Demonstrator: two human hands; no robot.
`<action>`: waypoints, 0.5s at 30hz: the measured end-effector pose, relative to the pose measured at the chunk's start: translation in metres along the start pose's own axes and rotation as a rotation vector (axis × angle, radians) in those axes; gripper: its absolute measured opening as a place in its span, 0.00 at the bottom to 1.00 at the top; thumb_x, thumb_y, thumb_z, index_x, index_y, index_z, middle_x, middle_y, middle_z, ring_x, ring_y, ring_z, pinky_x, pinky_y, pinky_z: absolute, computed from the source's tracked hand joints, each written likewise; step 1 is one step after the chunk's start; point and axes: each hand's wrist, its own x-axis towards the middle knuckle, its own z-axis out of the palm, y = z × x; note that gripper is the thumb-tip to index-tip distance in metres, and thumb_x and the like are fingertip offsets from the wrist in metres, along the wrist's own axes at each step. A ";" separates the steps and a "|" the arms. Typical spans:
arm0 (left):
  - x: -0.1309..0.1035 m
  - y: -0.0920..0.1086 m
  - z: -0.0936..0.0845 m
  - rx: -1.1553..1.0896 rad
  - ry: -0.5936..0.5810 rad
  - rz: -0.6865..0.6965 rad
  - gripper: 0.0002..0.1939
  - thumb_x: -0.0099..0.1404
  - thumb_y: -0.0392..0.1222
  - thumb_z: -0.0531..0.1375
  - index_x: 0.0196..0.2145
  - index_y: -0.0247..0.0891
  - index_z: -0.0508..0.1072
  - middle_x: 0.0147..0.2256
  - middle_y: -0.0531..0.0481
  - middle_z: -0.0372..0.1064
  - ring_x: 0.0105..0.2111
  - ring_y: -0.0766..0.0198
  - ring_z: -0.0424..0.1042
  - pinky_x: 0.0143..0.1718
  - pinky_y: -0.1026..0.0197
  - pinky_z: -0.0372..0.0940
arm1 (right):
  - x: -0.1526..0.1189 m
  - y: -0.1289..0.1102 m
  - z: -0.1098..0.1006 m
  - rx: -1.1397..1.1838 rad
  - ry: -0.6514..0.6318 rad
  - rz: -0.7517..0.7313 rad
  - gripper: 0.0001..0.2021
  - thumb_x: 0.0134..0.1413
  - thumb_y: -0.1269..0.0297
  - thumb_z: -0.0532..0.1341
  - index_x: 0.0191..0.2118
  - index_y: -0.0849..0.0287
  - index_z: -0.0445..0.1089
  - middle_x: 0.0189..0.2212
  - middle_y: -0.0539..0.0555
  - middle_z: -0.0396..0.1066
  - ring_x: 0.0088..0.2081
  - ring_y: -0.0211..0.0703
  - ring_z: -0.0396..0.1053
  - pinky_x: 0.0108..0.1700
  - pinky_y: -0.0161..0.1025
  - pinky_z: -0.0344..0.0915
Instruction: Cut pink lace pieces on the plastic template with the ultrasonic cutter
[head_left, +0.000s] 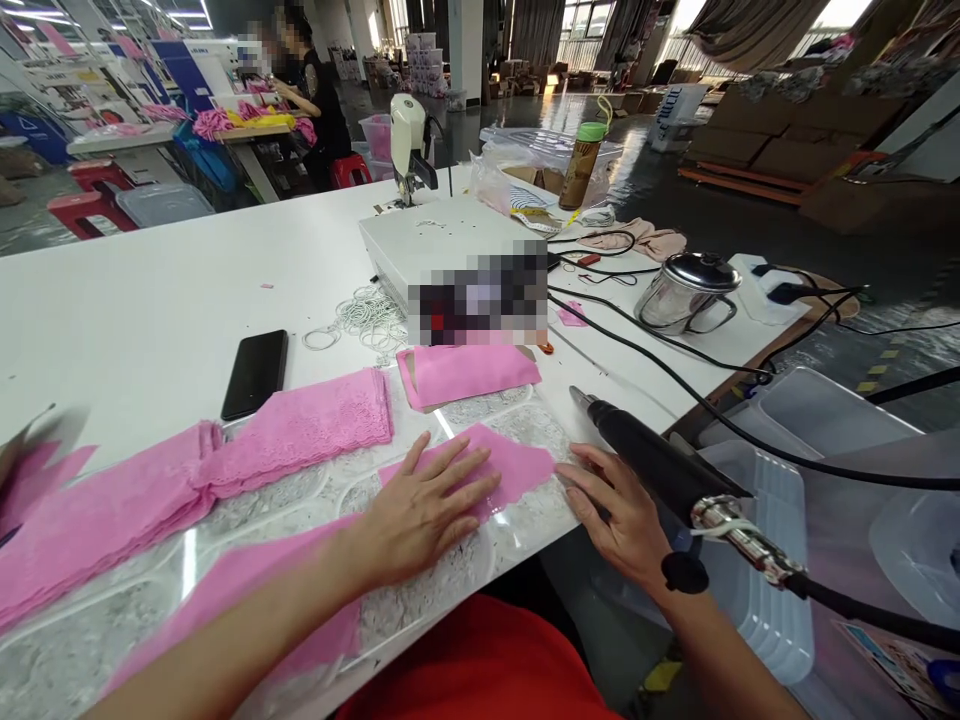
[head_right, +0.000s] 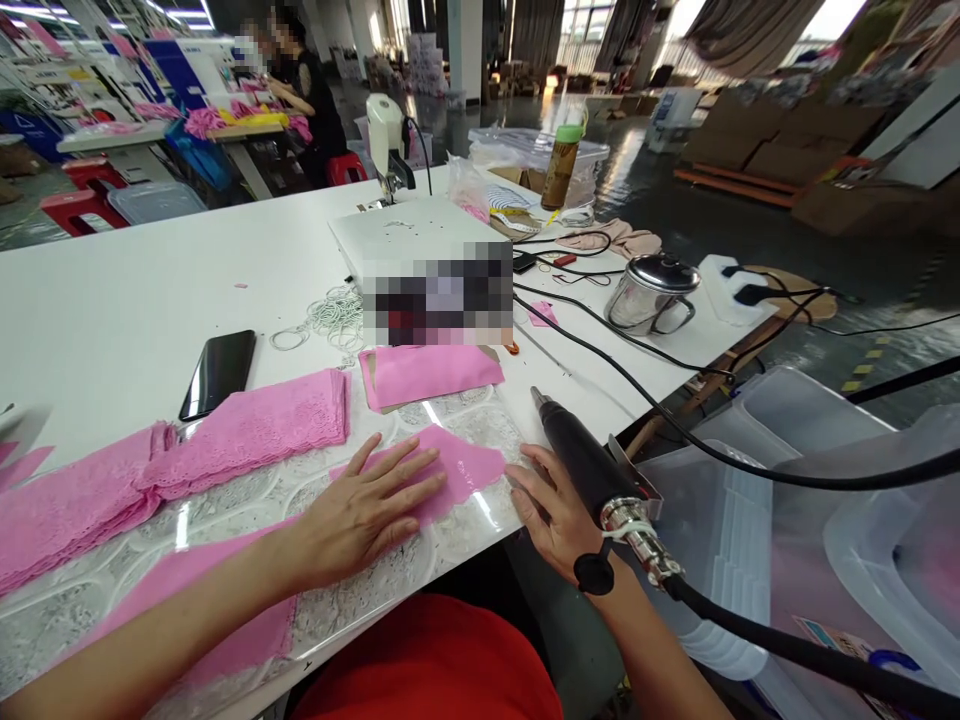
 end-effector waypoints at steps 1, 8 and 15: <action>0.005 0.000 0.002 -0.019 -0.025 0.005 0.24 0.75 0.51 0.44 0.66 0.47 0.55 0.67 0.51 0.49 0.67 0.52 0.46 0.67 0.42 0.30 | 0.000 0.000 0.000 -0.007 -0.006 -0.010 0.13 0.60 0.70 0.58 0.49 0.55 0.71 0.49 0.58 0.68 0.49 0.44 0.70 0.49 0.39 0.73; 0.013 -0.002 0.012 -0.048 -0.046 -0.007 0.26 0.75 0.53 0.45 0.67 0.48 0.52 0.66 0.51 0.50 0.67 0.52 0.46 0.66 0.40 0.31 | 0.001 0.002 0.000 -0.025 -0.024 -0.031 0.13 0.59 0.70 0.58 0.49 0.54 0.71 0.49 0.59 0.68 0.50 0.46 0.70 0.48 0.42 0.73; 0.012 -0.002 0.014 -0.012 -0.023 -0.019 0.26 0.74 0.54 0.45 0.67 0.48 0.53 0.67 0.49 0.48 0.67 0.51 0.46 0.67 0.41 0.31 | 0.000 0.002 0.000 -0.017 -0.016 -0.018 0.14 0.59 0.70 0.58 0.51 0.55 0.71 0.49 0.59 0.68 0.50 0.46 0.70 0.49 0.43 0.73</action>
